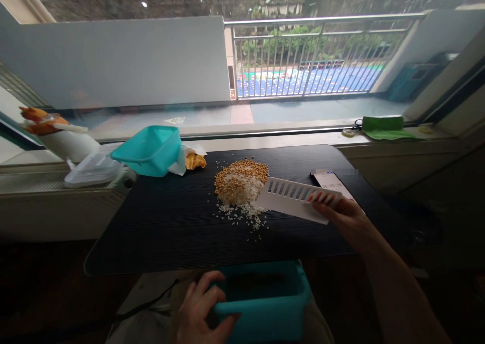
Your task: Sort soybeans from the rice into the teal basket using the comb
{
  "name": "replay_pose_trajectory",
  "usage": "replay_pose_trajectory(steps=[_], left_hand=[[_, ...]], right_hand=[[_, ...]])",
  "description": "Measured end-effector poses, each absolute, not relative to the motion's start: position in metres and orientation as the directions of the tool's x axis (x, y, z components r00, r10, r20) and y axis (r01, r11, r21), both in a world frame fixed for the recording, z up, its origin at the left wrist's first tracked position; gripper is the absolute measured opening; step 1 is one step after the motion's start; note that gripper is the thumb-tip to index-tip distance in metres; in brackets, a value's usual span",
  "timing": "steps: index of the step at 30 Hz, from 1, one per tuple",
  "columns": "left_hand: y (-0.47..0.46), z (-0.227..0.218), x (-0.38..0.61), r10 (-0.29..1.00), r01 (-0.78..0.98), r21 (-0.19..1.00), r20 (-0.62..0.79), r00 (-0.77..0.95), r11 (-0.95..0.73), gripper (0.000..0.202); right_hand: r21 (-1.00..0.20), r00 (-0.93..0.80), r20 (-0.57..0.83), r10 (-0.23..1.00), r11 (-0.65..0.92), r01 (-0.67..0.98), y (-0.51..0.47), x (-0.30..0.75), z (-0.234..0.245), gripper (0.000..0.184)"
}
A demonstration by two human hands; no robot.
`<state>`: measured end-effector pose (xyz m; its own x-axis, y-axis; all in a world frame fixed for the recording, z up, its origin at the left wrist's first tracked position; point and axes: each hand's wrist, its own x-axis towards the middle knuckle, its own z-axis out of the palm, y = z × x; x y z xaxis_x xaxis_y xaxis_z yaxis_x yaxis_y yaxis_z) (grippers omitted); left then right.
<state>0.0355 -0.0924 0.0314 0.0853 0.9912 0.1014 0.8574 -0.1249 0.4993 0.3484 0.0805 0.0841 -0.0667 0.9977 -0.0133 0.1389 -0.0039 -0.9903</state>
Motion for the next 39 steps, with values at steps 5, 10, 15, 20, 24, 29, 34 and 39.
replay_pose_trajectory(steps=[5,10,15,20,24,29,34,39], left_hand=[[-0.09,0.033,0.038,0.996,0.861,0.501,0.068,0.065,-0.09,0.009],[-0.09,0.033,0.041,0.998,0.856,0.513,0.029,0.049,-0.057,0.007],[-0.091,0.034,0.041,0.999,0.843,0.537,-0.015,0.029,-0.017,0.007],[-0.09,0.036,0.042,0.999,0.831,0.556,-0.035,0.029,-0.005,0.006],[-0.09,0.037,0.043,0.998,0.827,0.563,-0.061,0.029,0.01,0.006],[-0.091,0.037,0.043,0.998,0.816,0.578,-0.057,0.034,0.005,0.007],[-0.092,0.039,0.044,0.997,0.804,0.594,-0.076,0.024,0.026,0.009],[-0.09,0.044,0.046,0.997,0.809,0.587,-0.075,0.012,0.035,0.01]], right_hand=[[-0.986,-0.064,-0.056,0.996,-0.045,0.164,0.074,0.349,0.089,0.031],[-0.987,-0.042,-0.083,0.996,-0.076,0.143,0.068,0.345,0.087,0.032],[-0.98,-0.095,-0.116,0.989,-0.098,0.175,0.064,0.349,0.082,0.032],[-0.984,-0.126,-0.079,0.989,-0.058,0.167,0.061,0.353,0.082,0.026],[-0.981,-0.148,-0.079,0.986,-0.05,0.188,0.06,0.351,0.081,0.028],[-0.976,-0.227,-0.104,0.968,-0.057,0.208,0.059,0.347,0.084,0.026],[-0.978,-0.224,-0.09,0.97,-0.043,0.205,0.056,0.35,0.09,0.024],[-0.965,-0.301,-0.084,0.95,-0.002,0.263,0.052,0.349,0.094,0.025]])
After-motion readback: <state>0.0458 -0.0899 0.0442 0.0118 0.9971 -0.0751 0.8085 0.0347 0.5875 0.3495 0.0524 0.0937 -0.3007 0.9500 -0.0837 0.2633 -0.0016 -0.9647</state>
